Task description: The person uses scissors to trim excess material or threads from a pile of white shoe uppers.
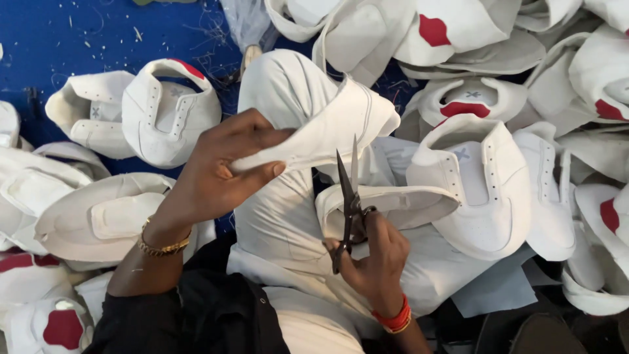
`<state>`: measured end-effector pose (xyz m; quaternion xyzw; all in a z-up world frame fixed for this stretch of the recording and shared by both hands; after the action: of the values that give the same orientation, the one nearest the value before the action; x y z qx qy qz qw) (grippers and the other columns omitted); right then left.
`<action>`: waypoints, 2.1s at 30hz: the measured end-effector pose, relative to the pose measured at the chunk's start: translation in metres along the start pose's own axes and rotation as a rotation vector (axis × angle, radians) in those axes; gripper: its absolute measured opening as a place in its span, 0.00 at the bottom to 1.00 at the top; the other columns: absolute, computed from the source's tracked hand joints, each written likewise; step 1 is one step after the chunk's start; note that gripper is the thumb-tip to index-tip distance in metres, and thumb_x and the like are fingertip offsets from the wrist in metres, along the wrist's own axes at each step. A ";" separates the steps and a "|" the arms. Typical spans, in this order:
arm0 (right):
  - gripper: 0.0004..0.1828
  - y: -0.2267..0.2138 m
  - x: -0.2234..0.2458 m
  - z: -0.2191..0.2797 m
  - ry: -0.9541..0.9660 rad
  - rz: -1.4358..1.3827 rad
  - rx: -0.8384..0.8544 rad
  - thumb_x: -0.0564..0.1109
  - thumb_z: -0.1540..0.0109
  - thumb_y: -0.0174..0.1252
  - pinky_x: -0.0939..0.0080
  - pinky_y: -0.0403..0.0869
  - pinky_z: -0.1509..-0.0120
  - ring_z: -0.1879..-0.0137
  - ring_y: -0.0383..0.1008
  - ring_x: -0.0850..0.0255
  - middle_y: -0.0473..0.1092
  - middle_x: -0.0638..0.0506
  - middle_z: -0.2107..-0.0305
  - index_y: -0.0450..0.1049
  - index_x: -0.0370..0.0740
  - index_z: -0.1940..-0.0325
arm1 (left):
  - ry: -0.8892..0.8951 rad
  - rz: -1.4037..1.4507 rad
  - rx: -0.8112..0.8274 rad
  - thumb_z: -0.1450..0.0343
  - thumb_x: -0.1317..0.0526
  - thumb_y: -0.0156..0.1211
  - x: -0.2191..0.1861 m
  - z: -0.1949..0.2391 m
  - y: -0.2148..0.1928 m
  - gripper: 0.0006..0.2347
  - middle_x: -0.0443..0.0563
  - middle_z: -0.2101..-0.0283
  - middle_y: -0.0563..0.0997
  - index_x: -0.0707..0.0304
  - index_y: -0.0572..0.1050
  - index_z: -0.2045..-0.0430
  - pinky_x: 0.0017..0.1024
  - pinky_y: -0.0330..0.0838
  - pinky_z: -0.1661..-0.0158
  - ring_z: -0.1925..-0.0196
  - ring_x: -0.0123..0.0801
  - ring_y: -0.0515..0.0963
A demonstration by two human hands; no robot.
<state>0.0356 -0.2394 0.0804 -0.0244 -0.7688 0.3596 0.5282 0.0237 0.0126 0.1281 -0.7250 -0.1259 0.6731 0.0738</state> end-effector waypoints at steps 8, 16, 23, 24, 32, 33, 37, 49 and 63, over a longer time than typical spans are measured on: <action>0.20 -0.005 -0.005 -0.006 0.001 0.248 -0.115 0.45 0.50 0.73 0.53 0.65 0.68 0.73 0.69 0.53 0.67 0.51 0.77 0.67 0.37 0.66 | 0.099 -0.205 0.055 0.31 0.73 0.65 -0.017 -0.003 0.007 0.20 0.46 0.63 0.75 0.56 0.78 0.44 0.27 0.67 0.67 0.63 0.28 0.73; 0.19 -0.009 -0.015 -0.005 -0.040 0.208 -0.095 0.44 0.47 0.72 0.55 0.66 0.69 0.73 0.69 0.55 0.67 0.52 0.78 0.67 0.37 0.67 | 0.086 -0.188 0.145 0.32 0.74 0.65 -0.021 -0.011 0.015 0.22 0.47 0.62 0.75 0.53 0.78 0.43 0.27 0.71 0.67 0.63 0.29 0.75; 0.16 -0.013 -0.021 0.002 0.059 0.240 -0.063 0.40 0.45 0.70 0.53 0.65 0.71 0.75 0.69 0.52 0.68 0.50 0.79 0.66 0.36 0.68 | 0.145 -0.263 0.158 0.32 0.73 0.64 -0.024 -0.012 0.017 0.21 0.47 0.62 0.76 0.53 0.78 0.44 0.27 0.70 0.68 0.65 0.29 0.75; 0.16 -0.013 -0.024 0.005 0.061 0.240 -0.061 0.40 0.45 0.70 0.53 0.65 0.71 0.75 0.69 0.52 0.68 0.50 0.79 0.66 0.36 0.68 | 0.144 -0.262 0.158 0.32 0.73 0.64 -0.024 -0.012 0.018 0.21 0.47 0.62 0.76 0.53 0.78 0.44 0.27 0.70 0.68 0.65 0.29 0.75; 0.19 -0.021 -0.006 -0.004 -0.017 0.213 -0.135 0.41 0.49 0.72 0.52 0.63 0.74 0.78 0.66 0.50 0.65 0.47 0.81 0.66 0.35 0.69 | 0.066 -0.214 0.132 0.32 0.73 0.64 -0.021 -0.012 0.019 0.21 0.48 0.62 0.76 0.55 0.78 0.44 0.28 0.71 0.67 0.64 0.29 0.75; 0.19 -0.020 -0.008 -0.001 -0.015 0.213 -0.134 0.41 0.49 0.72 0.52 0.63 0.74 0.78 0.66 0.50 0.65 0.47 0.81 0.66 0.35 0.69 | 0.064 -0.213 0.133 0.32 0.73 0.64 -0.022 -0.011 0.020 0.21 0.48 0.62 0.76 0.55 0.78 0.44 0.28 0.71 0.67 0.64 0.29 0.75; 0.15 -0.013 -0.024 0.007 0.039 0.201 -0.094 0.38 0.45 0.69 0.52 0.64 0.73 0.78 0.66 0.52 0.66 0.49 0.81 0.66 0.35 0.68 | 0.035 -0.241 0.150 0.33 0.75 0.63 -0.023 -0.012 0.019 0.22 0.47 0.63 0.76 0.54 0.79 0.45 0.28 0.70 0.69 0.66 0.29 0.75; 0.07 0.024 -0.058 0.035 0.376 -0.488 -0.098 0.39 0.35 0.61 0.68 0.72 0.66 0.70 0.74 0.69 0.74 0.52 0.74 0.72 0.33 0.56 | 0.434 -0.923 -0.104 0.30 0.73 0.66 -0.002 0.012 0.026 0.19 0.43 0.60 0.75 0.54 0.82 0.46 0.30 0.68 0.62 0.61 0.34 0.71; 0.34 0.085 -0.058 0.054 0.453 -1.136 0.404 0.67 0.36 0.63 0.65 0.72 0.60 0.65 0.71 0.64 0.70 0.49 0.69 0.70 0.31 0.49 | 0.123 -0.540 -0.242 0.26 0.66 0.66 0.065 0.027 0.023 0.13 0.58 0.47 0.72 0.71 0.73 0.51 0.41 0.72 0.48 0.47 0.51 0.75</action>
<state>-0.0131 -0.2293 -0.0245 0.4110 -0.4484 0.1477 0.7799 0.0024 0.0073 0.0569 -0.7083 -0.3887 0.5641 0.1706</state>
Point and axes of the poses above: each hand's wrist, its own z-axis away from the middle knuckle, its own y-axis out of the palm, x = y × z, the point moved 5 cm from there along -z, towards the middle knuckle
